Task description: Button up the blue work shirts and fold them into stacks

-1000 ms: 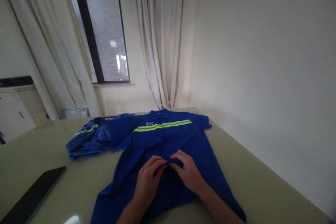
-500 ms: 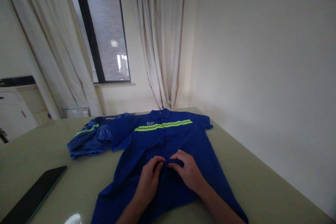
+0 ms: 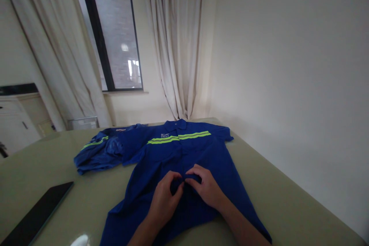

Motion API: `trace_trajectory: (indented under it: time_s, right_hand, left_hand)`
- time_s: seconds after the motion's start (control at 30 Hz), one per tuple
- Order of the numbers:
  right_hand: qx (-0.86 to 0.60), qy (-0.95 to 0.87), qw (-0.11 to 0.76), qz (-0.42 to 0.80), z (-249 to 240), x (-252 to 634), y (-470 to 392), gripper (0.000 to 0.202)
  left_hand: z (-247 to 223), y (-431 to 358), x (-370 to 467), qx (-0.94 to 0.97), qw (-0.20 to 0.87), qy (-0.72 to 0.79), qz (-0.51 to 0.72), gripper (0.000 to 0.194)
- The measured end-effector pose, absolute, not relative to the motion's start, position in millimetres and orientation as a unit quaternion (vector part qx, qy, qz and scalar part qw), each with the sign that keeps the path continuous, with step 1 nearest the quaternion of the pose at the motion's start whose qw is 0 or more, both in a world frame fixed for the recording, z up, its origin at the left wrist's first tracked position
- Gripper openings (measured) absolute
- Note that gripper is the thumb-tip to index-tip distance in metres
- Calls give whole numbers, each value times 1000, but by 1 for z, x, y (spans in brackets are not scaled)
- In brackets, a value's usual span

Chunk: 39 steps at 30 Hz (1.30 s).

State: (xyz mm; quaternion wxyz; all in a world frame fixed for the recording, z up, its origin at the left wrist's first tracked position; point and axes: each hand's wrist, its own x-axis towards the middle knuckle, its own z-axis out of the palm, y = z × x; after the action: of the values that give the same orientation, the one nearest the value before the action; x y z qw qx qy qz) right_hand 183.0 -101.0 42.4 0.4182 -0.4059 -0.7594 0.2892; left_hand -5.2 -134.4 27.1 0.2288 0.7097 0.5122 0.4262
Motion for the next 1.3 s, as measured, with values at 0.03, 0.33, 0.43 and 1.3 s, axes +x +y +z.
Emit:
trace_trajectory:
  time_s: [0.03, 0.33, 0.43, 1.3]
  right_hand:
    - [-403, -763, 414, 291, 42, 183, -101, 9]
    - [-418, -770, 399, 269, 45, 183, -103, 7]
    - [-411, -766, 412, 273, 46, 181, -104, 4]
    - [-385, -815, 394, 178, 47, 182, -107, 24]
  left_hand:
    - [26, -134, -6, 713, 223, 509, 426, 12]
    - [21, -131, -9, 694, 254, 499, 453, 14]
    - [21, -130, -11, 687, 294, 495, 443, 17]
    - [17, -132, -2, 717, 210, 512, 424, 25]
